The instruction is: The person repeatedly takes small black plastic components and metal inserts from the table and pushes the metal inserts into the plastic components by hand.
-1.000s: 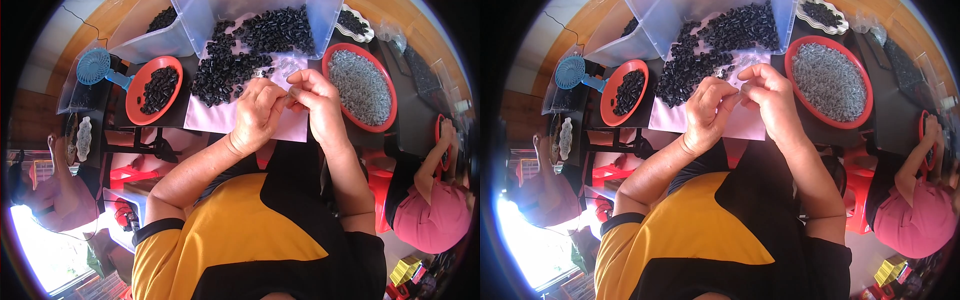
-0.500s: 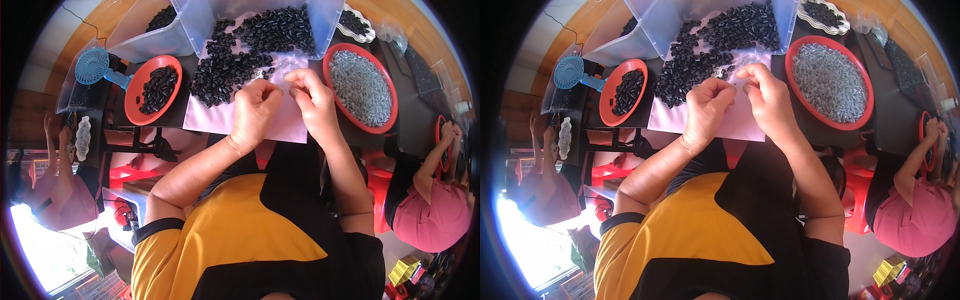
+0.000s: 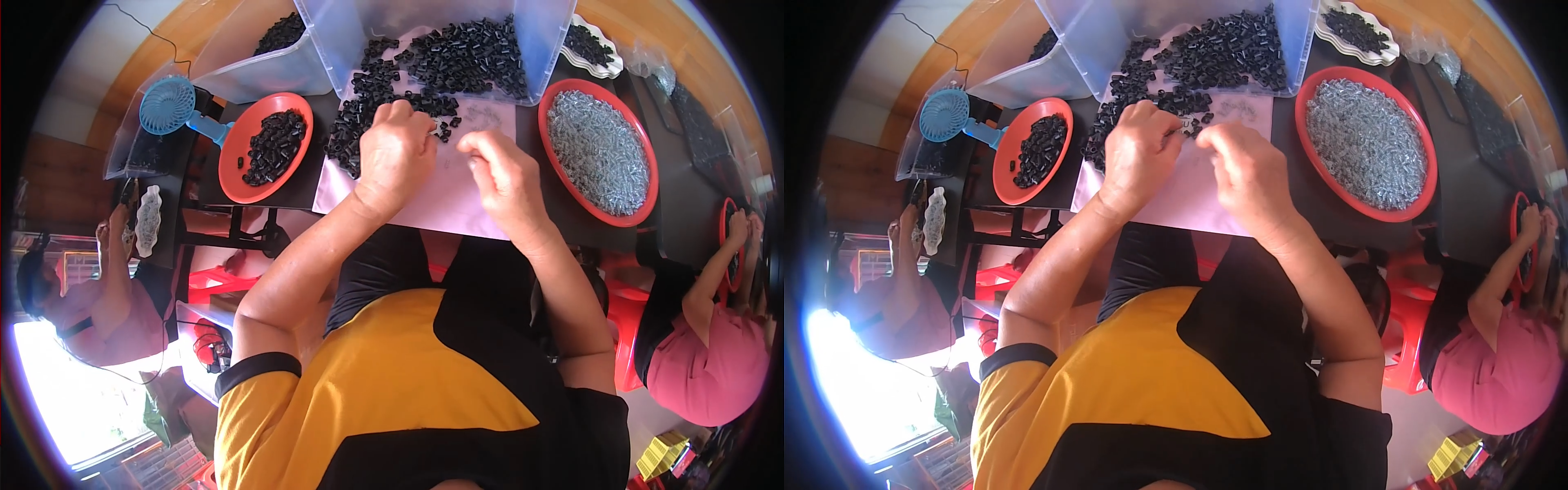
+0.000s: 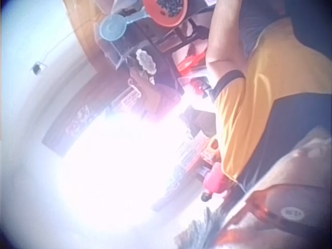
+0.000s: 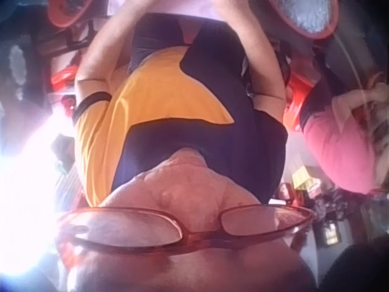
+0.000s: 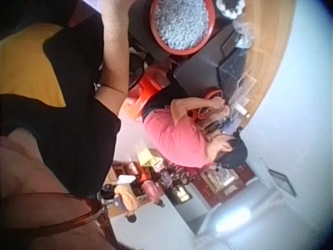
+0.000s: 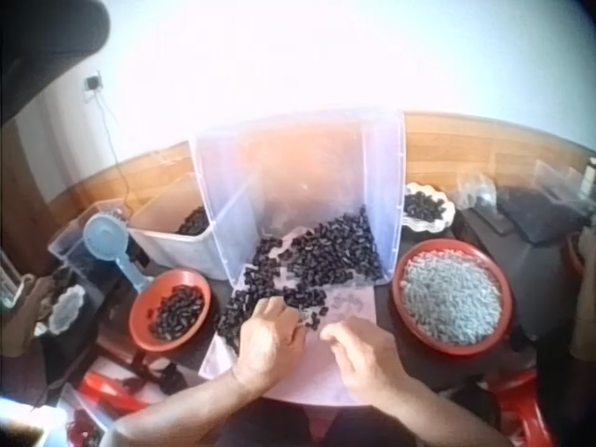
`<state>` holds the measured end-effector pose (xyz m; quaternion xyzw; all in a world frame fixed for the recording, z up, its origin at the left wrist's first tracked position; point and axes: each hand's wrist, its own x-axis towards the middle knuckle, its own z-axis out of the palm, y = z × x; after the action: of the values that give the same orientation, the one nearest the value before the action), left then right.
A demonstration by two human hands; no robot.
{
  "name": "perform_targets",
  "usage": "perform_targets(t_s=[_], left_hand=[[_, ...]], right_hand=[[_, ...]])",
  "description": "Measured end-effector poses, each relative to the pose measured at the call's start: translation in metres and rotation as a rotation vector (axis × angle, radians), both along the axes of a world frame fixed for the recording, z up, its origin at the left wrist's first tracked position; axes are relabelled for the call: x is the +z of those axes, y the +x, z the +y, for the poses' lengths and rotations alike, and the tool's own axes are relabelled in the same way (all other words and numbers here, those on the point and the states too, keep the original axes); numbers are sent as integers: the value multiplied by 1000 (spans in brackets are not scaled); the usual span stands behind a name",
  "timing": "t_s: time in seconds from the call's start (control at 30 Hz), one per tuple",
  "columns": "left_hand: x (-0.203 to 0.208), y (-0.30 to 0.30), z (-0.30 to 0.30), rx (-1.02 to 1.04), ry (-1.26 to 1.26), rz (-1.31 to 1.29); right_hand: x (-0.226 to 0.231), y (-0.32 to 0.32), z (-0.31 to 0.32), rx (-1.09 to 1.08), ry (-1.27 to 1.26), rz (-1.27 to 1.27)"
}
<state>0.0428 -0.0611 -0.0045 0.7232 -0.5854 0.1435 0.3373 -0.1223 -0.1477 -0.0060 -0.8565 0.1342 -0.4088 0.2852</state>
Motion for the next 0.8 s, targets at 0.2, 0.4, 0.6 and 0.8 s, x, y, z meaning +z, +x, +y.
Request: perform_targets(t_s=[0.2,0.4,0.6,0.8], left_hand=[[-5,7,-7,-19,141,-60],[20,20,33,-49,8,157],[6,12,60,-14,3,-5],[0,6,52,-56,82,-252]], right_hand=[[-8,15,2,-12,-136,38],[1,7,2,-17,-86,-14],[-6,19,12,36,-121,9],[-9,20,11,42,46,7]])
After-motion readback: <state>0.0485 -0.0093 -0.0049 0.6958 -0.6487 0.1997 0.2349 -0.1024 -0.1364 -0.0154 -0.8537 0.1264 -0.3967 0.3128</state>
